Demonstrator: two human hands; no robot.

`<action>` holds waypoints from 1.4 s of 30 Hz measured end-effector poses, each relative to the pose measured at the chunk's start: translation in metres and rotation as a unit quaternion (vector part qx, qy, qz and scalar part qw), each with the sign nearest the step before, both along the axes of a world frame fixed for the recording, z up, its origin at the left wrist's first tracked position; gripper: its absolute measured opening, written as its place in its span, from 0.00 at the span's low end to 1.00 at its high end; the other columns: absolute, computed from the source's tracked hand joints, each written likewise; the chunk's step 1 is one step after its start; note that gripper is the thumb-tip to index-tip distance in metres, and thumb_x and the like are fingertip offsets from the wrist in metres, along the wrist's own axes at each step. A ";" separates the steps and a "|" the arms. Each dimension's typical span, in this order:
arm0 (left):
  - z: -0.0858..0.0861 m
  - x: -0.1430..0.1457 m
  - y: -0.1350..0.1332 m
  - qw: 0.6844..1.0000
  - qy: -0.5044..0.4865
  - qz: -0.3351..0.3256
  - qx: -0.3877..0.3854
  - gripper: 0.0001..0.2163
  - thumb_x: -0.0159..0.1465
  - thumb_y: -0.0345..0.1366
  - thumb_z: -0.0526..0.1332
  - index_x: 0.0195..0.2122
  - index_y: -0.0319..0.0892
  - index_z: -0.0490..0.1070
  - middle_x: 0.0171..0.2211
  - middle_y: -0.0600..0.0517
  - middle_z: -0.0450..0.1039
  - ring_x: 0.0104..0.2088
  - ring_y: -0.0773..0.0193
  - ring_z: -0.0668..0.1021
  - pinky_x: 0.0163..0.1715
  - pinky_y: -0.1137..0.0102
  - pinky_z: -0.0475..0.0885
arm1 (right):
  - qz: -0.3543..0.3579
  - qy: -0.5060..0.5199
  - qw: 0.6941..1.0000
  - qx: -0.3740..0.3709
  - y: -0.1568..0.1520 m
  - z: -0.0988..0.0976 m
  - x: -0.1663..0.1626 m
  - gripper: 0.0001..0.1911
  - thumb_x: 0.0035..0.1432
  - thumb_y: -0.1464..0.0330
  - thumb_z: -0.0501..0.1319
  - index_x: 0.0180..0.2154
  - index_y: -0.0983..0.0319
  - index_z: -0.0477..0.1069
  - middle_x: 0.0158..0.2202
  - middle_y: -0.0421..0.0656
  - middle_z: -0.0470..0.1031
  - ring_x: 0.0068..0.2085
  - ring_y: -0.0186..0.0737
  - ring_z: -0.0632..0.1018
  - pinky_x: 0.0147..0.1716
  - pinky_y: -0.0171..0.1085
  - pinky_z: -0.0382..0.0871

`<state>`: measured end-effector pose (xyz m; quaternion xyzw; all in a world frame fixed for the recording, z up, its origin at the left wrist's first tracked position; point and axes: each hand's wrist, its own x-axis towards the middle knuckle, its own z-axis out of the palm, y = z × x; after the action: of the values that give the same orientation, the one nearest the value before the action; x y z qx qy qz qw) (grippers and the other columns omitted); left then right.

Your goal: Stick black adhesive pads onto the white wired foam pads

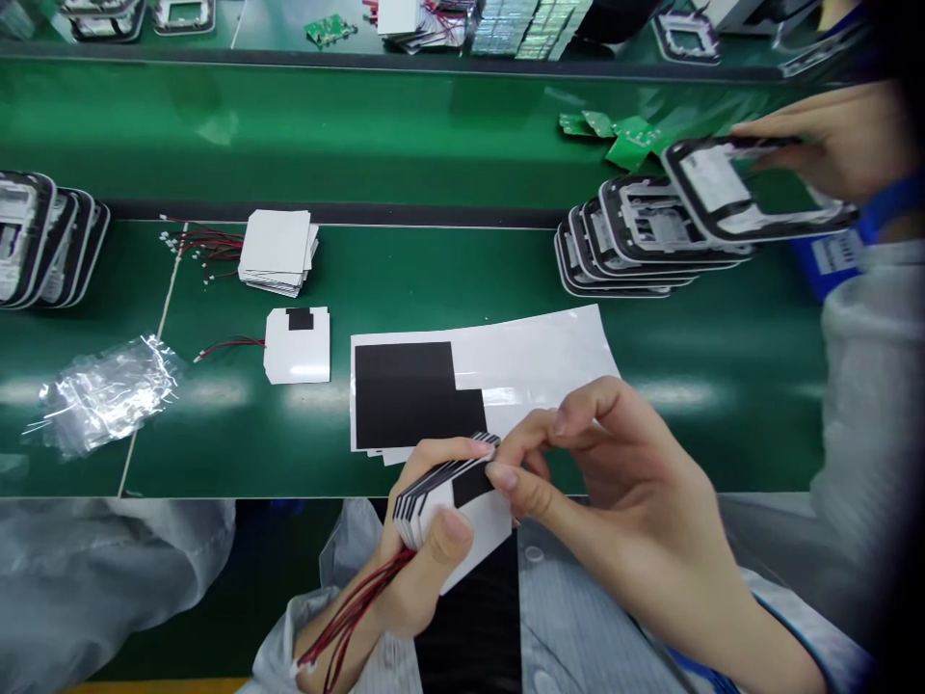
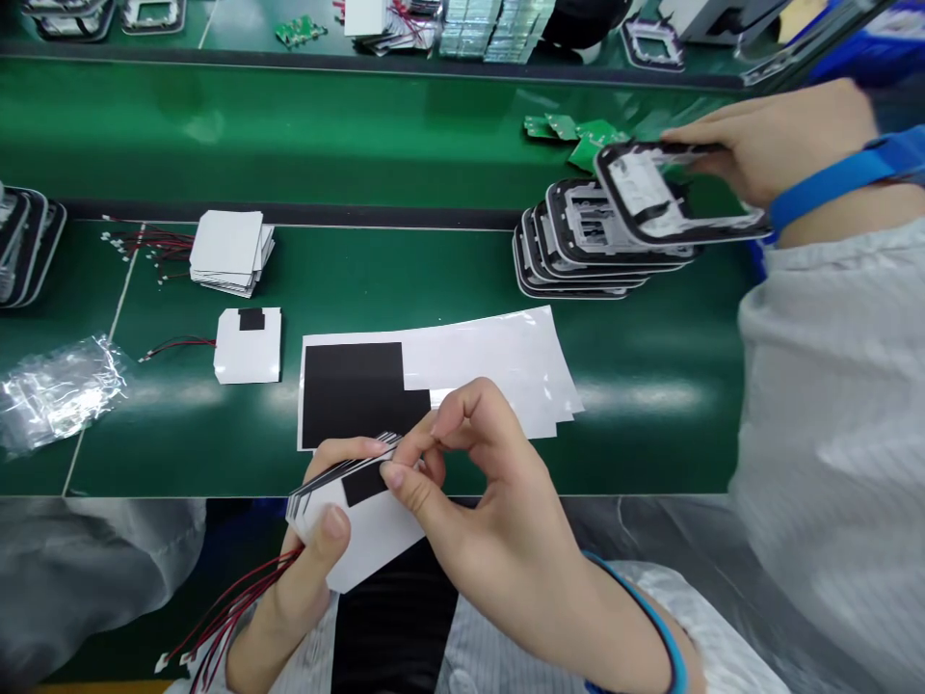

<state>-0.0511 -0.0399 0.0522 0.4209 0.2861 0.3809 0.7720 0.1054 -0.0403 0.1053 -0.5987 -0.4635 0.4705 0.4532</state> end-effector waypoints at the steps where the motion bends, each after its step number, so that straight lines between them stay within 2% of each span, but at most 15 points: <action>1: 0.000 0.000 0.000 1.000 0.000 0.002 0.002 0.15 0.68 0.47 0.53 0.55 0.54 0.64 0.45 0.52 0.72 0.44 0.60 0.75 0.44 0.68 0.69 | 0.000 0.001 1.000 0.000 0.000 -0.001 0.000 0.17 0.57 0.73 0.65 0.34 0.53 0.56 0.29 0.35 0.74 0.27 0.35 0.69 0.27 0.36 0.68; 11: 0.001 -0.001 0.001 1.000 -0.011 -0.003 -0.003 0.15 0.68 0.46 0.54 0.54 0.53 0.65 0.45 0.52 0.72 0.43 0.62 0.76 0.44 0.69 0.70 | 0.013 -0.012 1.000 0.021 -0.003 -0.005 0.000 0.15 0.58 0.74 0.63 0.35 0.54 0.56 0.30 0.35 0.72 0.28 0.35 0.69 0.27 0.36 0.67; 16: -0.006 0.003 0.000 0.999 0.025 0.029 -0.031 0.16 0.66 0.48 0.55 0.53 0.51 0.68 0.51 0.49 0.71 0.52 0.53 0.74 0.54 0.61 0.66 | 0.017 -0.153 0.986 0.067 -0.001 -0.011 -0.004 0.11 0.57 0.76 0.60 0.30 0.57 0.60 0.27 0.36 0.65 0.29 0.35 0.67 0.28 0.37 0.63; 19: -0.020 0.010 0.006 0.991 -0.053 0.057 -0.107 0.16 0.66 0.49 0.56 0.51 0.50 0.67 0.47 0.48 0.74 0.46 0.52 0.78 0.49 0.58 0.72 | 0.013 -0.210 0.976 0.054 0.012 -0.028 0.002 0.10 0.55 0.71 0.63 0.28 0.58 0.61 0.26 0.36 0.62 0.31 0.36 0.65 0.30 0.38 0.60; 22: -0.033 0.017 0.014 0.970 -0.150 0.042 -0.185 0.15 0.66 0.49 0.55 0.50 0.51 0.64 0.41 0.48 0.77 0.36 0.52 0.81 0.37 0.54 0.77 | 0.023 -0.141 0.989 -0.034 0.028 -0.048 0.010 0.15 0.51 0.62 0.67 0.28 0.58 0.60 0.25 0.35 0.59 0.29 0.35 0.63 0.29 0.37 0.59; 24: -0.037 0.019 0.018 0.964 -0.168 0.027 -0.203 0.14 0.66 0.47 0.54 0.50 0.51 0.64 0.39 0.48 0.78 0.34 0.51 0.82 0.34 0.53 0.77 | 0.026 -0.062 0.995 -0.077 0.035 -0.055 0.011 0.17 0.49 0.60 0.68 0.29 0.58 0.61 0.25 0.34 0.57 0.27 0.33 0.62 0.26 0.35 0.59; 26: -0.038 0.020 0.019 0.965 -0.161 0.033 -0.204 0.14 0.66 0.46 0.56 0.50 0.51 0.65 0.42 0.48 0.78 0.35 0.52 0.82 0.35 0.54 0.78 | 0.033 -0.010 0.995 -0.095 0.039 -0.057 0.009 0.17 0.48 0.59 0.68 0.34 0.58 0.64 0.27 0.34 0.60 0.26 0.32 0.63 0.24 0.34 0.59; 29: -0.037 0.015 0.019 0.975 -0.116 0.079 -0.173 0.17 0.63 0.43 0.62 0.52 0.50 0.65 0.46 0.48 0.76 0.41 0.53 0.81 0.41 0.58 0.77 | 0.079 0.006 0.988 -0.133 0.044 -0.056 0.004 0.21 0.45 0.58 0.69 0.40 0.60 0.70 0.27 0.37 0.65 0.25 0.33 0.65 0.21 0.34 0.59; 32: -0.036 0.007 0.023 0.981 -0.058 0.120 -0.143 0.20 0.60 0.36 0.65 0.53 0.48 0.66 0.46 0.49 0.76 0.45 0.56 0.79 0.45 0.65 0.74 | 0.108 -0.015 0.985 -0.134 0.055 -0.056 0.006 0.20 0.47 0.55 0.67 0.36 0.63 0.75 0.21 0.37 0.66 0.22 0.33 0.64 0.19 0.34 0.57; 35: -0.035 -0.002 0.031 0.976 -0.041 0.145 -0.154 0.20 0.58 0.32 0.67 0.52 0.47 0.67 0.45 0.51 0.76 0.46 0.58 0.78 0.45 0.68 0.74 | 0.117 -0.034 0.987 -0.107 0.072 -0.056 0.010 0.18 0.46 0.55 0.69 0.29 0.64 0.76 0.21 0.39 0.67 0.23 0.33 0.65 0.20 0.34 0.57; 37: -0.035 -0.008 0.036 0.968 -0.057 0.161 -0.184 0.22 0.57 0.31 0.66 0.52 0.48 0.66 0.45 0.52 0.76 0.46 0.57 0.77 0.46 0.64 0.73 | 0.115 -0.028 0.987 -0.106 0.086 -0.052 0.012 0.18 0.43 0.56 0.71 0.26 0.65 0.75 0.20 0.39 0.67 0.23 0.32 0.65 0.20 0.34 0.56; 42: -0.035 -0.016 0.046 0.951 -0.140 0.151 -0.231 0.22 0.60 0.29 0.61 0.54 0.48 0.58 0.46 0.48 0.76 0.46 0.46 0.79 0.46 0.44 0.71 | 0.072 0.057 0.988 -0.126 0.130 -0.038 0.014 0.16 0.43 0.65 0.72 0.18 0.64 0.67 0.18 0.36 0.60 0.20 0.26 0.57 0.17 0.32 0.46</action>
<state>-0.0674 0.0065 0.0171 0.1250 0.3156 0.4715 0.8139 0.1193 0.0900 0.0673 -0.5885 -0.4158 0.5897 0.3647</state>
